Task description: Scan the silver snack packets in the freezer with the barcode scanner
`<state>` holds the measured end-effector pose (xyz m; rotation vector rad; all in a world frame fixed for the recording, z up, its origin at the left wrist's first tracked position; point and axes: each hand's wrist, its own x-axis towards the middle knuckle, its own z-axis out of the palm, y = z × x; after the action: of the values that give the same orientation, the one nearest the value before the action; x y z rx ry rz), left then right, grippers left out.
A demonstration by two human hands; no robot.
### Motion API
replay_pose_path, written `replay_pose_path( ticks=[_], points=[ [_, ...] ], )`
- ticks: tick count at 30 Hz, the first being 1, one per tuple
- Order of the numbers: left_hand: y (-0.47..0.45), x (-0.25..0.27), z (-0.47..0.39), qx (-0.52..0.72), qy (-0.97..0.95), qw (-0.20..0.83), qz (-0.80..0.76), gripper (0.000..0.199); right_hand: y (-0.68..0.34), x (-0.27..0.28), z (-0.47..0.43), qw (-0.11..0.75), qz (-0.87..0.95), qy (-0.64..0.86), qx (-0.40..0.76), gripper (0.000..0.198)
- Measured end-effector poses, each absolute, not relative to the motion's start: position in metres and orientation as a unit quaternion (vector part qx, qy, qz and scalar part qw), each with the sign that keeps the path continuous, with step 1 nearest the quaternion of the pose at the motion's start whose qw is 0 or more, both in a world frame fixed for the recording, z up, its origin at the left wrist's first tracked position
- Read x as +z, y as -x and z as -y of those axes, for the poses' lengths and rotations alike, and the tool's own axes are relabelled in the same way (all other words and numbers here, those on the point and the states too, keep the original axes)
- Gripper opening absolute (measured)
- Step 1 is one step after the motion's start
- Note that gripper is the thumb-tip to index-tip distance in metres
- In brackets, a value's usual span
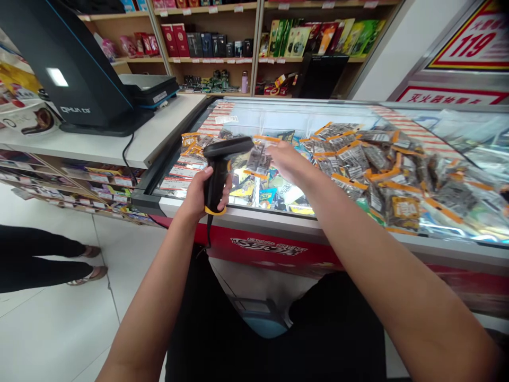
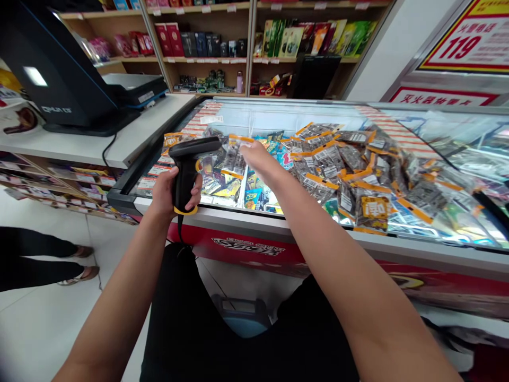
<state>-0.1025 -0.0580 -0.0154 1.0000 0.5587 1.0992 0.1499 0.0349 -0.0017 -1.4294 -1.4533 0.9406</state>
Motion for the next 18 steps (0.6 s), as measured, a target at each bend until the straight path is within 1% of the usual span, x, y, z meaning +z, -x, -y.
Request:
replay_pose_path(
  ticks=[2,4,7,9,11,12,14,18],
  points=[
    [0.102,-0.015,0.057,0.517,-0.423,0.697,-0.262,0.051,-0.145,0.005,-0.035,0.364,0.602,0.623,0.342,0.027],
    [0.101,-0.015,0.056,0.528,-0.421,0.686,-0.27,0.05,-0.137,0.012,-0.034,0.327,0.61,0.641,0.331,0.037],
    [0.1,-0.016,0.056,0.531,-0.427,0.677,-0.278,0.05,-0.124,0.02,-0.024,0.338,0.602,0.581,0.431,0.058],
    [0.099,-0.016,0.056,0.532,-0.424,0.679,-0.277,0.051,-0.119,0.025,-0.013,0.352,0.603,0.525,0.487,0.068],
    [0.1,-0.015,0.057,0.529,-0.422,0.682,-0.278,0.051,-0.12,0.029,-0.002,0.347,0.628,0.507,0.477,0.07],
    [0.1,-0.015,0.057,0.527,-0.424,0.682,-0.279,0.05,-0.125,0.03,0.002,0.336,0.65,0.514,0.447,0.069],
    [0.1,-0.014,0.058,0.524,-0.431,0.68,-0.279,0.05,-0.142,0.032,0.009,0.299,0.702,0.551,0.339,0.063],
    [0.101,-0.016,0.058,0.518,-0.461,0.667,-0.271,0.048,-0.204,0.032,0.016,0.192,0.746,0.637,0.04,0.043]
  ],
)
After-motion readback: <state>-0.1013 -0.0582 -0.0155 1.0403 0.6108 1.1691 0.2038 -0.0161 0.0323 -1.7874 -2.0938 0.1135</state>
